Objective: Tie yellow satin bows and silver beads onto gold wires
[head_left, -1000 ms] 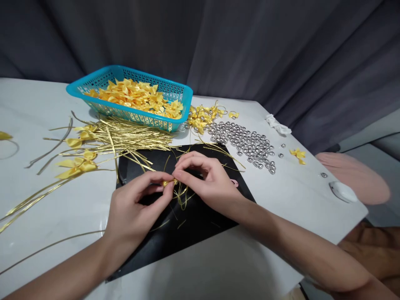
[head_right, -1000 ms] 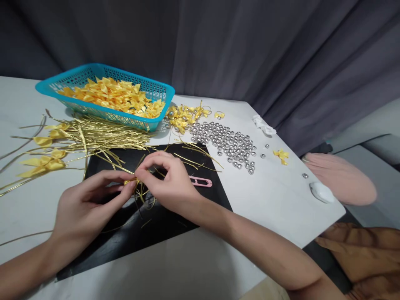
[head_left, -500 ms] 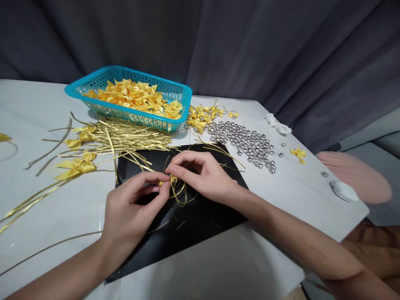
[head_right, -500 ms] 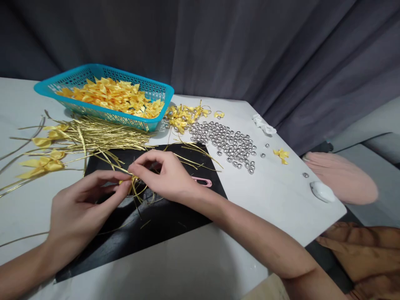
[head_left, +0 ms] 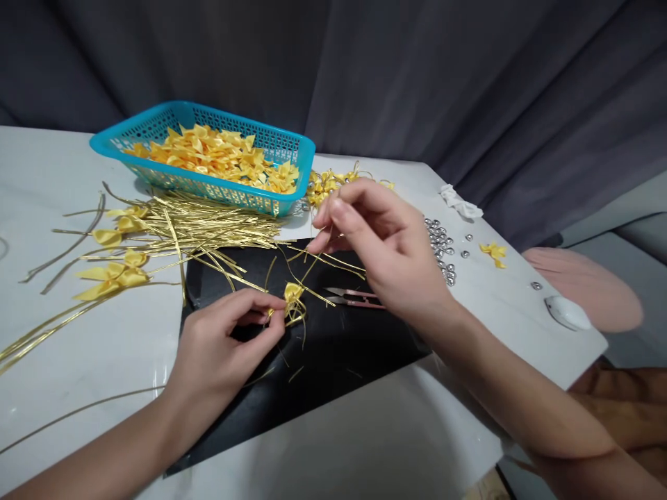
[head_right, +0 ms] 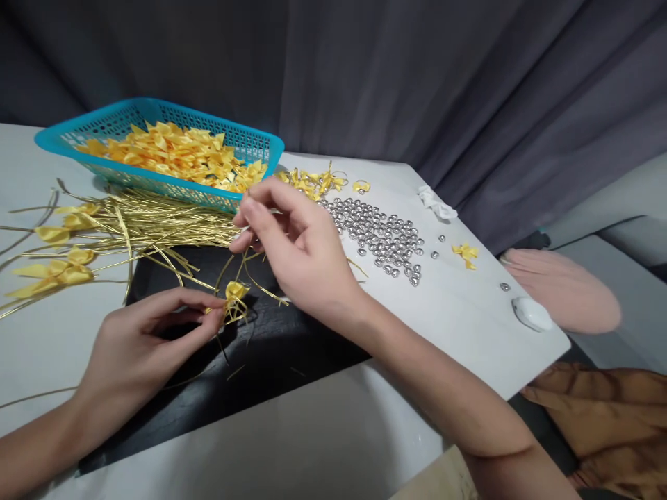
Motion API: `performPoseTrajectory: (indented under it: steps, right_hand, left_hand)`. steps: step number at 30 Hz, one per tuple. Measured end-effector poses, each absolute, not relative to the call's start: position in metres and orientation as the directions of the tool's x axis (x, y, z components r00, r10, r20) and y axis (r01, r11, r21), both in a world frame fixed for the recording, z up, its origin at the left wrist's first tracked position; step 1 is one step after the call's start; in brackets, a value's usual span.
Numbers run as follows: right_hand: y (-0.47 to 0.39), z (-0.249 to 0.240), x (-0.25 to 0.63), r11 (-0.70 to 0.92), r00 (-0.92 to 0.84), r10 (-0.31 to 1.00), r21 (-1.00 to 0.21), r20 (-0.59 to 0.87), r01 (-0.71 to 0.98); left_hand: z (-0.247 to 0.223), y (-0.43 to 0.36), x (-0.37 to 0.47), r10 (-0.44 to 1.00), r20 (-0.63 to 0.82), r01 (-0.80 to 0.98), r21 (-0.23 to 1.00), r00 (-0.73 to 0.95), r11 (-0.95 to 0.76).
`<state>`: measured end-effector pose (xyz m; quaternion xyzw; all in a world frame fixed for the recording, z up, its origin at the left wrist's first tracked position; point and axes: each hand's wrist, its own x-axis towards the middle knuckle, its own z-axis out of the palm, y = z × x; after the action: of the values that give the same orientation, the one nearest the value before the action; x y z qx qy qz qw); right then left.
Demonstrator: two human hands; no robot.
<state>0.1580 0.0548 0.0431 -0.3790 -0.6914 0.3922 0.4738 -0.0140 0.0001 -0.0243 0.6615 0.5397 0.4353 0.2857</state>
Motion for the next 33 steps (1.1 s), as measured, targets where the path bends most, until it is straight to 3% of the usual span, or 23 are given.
performPoseTrajectory:
  steps: [8, 13, 17, 19, 21, 25, 27, 29, 33]
  right_hand:
    - [0.046, 0.077, 0.174, 0.161, -0.177, 0.975, -0.978, 0.137, 0.132]
    - [0.057, 0.064, 0.171, 0.128, -0.129, 0.986, -0.974, 0.105, 0.188]
    - [0.077, 0.036, 0.17, 0.071, -0.068, 0.997, -0.917, 0.048, 0.392]
    - [0.077, 0.029, 0.171, 0.103, 0.003, 0.992, -0.845, 0.123, 0.524]
    - [0.068, 0.029, 0.169, 0.156, -0.057, 0.987, -0.772, 0.153, 0.617]
    - [0.044, 0.03, 0.159, 0.118, -0.376, 0.896, -0.686, -0.238, 0.718]
    - [0.039, 0.026, 0.154, 0.118, -0.457, 0.826, -0.691, -0.33, 0.713]
    - [0.04, 0.024, 0.152, 0.107, -0.488, 0.807, -0.729, -0.334, 0.676]
    - [0.049, 0.033, 0.157, -0.046, -0.463, 0.8, -0.809, -0.381, 0.587]
  left_hand:
    - [-0.025, -0.001, -0.015, 0.955, 0.288, 0.495, 0.822, 0.067, -0.283]
    - [-0.023, -0.001, -0.013, 0.981, 0.194, 0.458, 0.871, 0.012, -0.178]
    - [-0.022, 0.001, -0.012, 0.999, 0.033, 0.314, 0.949, -0.032, -0.021]
    - [-0.019, 0.004, -0.012, 0.998, -0.04, 0.237, 0.97, -0.047, 0.05]
    - [-0.016, 0.006, -0.012, 0.993, -0.095, 0.175, 0.979, -0.071, 0.106]
    - [-0.013, 0.009, -0.012, 0.986, -0.145, 0.094, 0.984, -0.08, 0.152]
    - [-0.015, 0.009, -0.012, 0.987, -0.152, 0.071, 0.985, -0.058, 0.156]
    - [-0.018, 0.009, -0.013, 0.988, -0.146, 0.062, 0.987, -0.054, 0.149]
    - [-0.024, 0.01, -0.016, 0.995, -0.064, 0.103, 0.992, -0.072, 0.071]
